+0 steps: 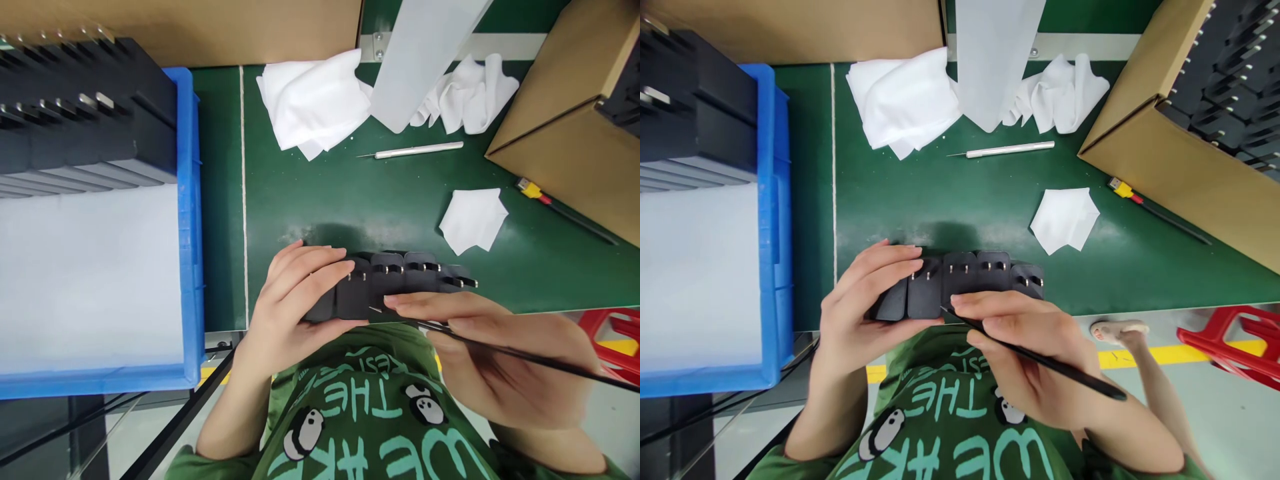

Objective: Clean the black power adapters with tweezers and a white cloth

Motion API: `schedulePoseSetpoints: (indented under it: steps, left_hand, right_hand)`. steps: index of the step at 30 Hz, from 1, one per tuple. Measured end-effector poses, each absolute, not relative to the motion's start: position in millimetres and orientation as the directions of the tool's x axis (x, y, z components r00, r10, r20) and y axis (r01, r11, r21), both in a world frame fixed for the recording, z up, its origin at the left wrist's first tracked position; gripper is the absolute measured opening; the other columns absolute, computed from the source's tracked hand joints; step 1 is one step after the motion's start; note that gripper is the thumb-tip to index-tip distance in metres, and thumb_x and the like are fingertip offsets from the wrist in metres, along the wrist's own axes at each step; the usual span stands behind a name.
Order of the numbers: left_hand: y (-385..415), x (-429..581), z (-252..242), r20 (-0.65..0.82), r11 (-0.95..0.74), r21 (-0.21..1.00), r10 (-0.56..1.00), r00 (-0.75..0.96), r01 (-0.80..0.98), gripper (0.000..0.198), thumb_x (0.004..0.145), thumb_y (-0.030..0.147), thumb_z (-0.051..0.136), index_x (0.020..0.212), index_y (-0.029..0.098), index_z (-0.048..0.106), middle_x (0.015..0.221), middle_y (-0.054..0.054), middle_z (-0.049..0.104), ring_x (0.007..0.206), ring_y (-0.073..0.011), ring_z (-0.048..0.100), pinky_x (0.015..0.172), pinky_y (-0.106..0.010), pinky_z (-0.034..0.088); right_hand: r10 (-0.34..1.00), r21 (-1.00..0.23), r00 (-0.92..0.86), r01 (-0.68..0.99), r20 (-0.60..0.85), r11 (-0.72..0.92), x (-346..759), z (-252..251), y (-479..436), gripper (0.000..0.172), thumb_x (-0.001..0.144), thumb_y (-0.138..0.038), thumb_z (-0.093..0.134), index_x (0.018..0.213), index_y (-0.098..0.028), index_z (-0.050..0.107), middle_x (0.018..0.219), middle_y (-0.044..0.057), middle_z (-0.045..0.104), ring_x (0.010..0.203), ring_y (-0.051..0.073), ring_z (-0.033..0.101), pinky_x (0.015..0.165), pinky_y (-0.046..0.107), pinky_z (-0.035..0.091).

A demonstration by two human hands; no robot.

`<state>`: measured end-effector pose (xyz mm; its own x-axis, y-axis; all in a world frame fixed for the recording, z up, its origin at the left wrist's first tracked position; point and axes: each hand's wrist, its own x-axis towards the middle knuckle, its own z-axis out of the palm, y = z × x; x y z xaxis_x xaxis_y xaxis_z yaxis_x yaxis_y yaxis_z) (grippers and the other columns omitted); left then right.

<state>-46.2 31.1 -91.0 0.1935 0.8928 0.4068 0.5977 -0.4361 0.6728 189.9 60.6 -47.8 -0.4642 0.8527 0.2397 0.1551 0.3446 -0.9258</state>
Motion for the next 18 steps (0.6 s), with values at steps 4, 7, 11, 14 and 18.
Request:
schedulePoseSetpoints:
  steps: [4, 7, 11, 14, 18]
  left_hand:
    - [31.1, -45.6, -92.6, 0.406, -0.434, 0.683, 0.894, 0.188, 0.588, 0.060, 0.077, 0.038, 0.087, 0.128, 0.022, 0.060, 0.124, -0.011, 0.071, 0.113, -0.0258, 0.069, 0.112, -0.046, 0.049]
    - [31.3, -45.7, -92.9, 0.403, -0.433, 0.685, 0.895, 0.190, 0.587, 0.060, 0.078, 0.038, 0.086, 0.129, 0.022, 0.060, 0.124, -0.011, 0.071, 0.113, -0.0262, 0.069, 0.111, -0.047, 0.049]
    - [31.4, -46.5, -92.7, 0.404, -0.434, 0.681, 0.894, 0.192, 0.590, 0.059, 0.079, 0.039, 0.085, 0.129, 0.024, 0.059, 0.123, -0.010, 0.072, 0.113, -0.0259, 0.069, 0.111, -0.047, 0.049]
    - [31.6, -46.9, -92.8, 0.404, -0.436, 0.685, 0.894, 0.194, 0.584, 0.060, 0.078, 0.038, 0.086, 0.129, 0.023, 0.059, 0.124, -0.011, 0.071, 0.115, -0.0256, 0.068, 0.112, -0.047, 0.048]
    - [32.0, -46.6, -93.1, 0.408, -0.441, 0.684, 0.892, 0.197, 0.582, 0.060, 0.076, 0.037, 0.088, 0.128, 0.021, 0.060, 0.123, -0.011, 0.071, 0.114, -0.0256, 0.069, 0.112, -0.046, 0.048]
  right_hand:
    - [0.843, -0.921, -0.472, 0.145, 0.257, 0.362, 186.9, -43.4, 63.1, 0.046, 0.081, 0.006, 0.063, 0.113, -0.025, 0.067, 0.104, 0.004, 0.080, 0.093, 0.019, 0.079, 0.083, 0.027, 0.068]
    - [0.847, -0.918, -0.460, 0.149, 0.264, 0.367, 185.6, -43.1, 62.7, 0.043, 0.081, 0.006, 0.063, 0.110, -0.025, 0.068, 0.102, 0.005, 0.081, 0.091, 0.020, 0.079, 0.080, 0.028, 0.069]
    - [0.864, -0.920, -0.441, 0.178, 0.243, 0.350, 187.3, -45.2, 60.3, 0.041, 0.082, 0.003, 0.064, 0.109, -0.027, 0.068, 0.103, 0.004, 0.080, 0.090, 0.023, 0.079, 0.076, 0.032, 0.070]
    - [0.863, -0.919, -0.442, 0.177, 0.244, 0.351, 188.4, -46.7, 59.3, 0.043, 0.082, 0.004, 0.064, 0.111, -0.027, 0.067, 0.104, 0.005, 0.080, 0.090, 0.023, 0.079, 0.076, 0.034, 0.071]
    - [0.858, -0.920, -0.444, 0.156, 0.259, 0.359, 187.1, -47.1, 59.3, 0.046, 0.079, 0.009, 0.062, 0.112, -0.024, 0.066, 0.103, 0.006, 0.080, 0.091, 0.022, 0.079, 0.078, 0.032, 0.070]
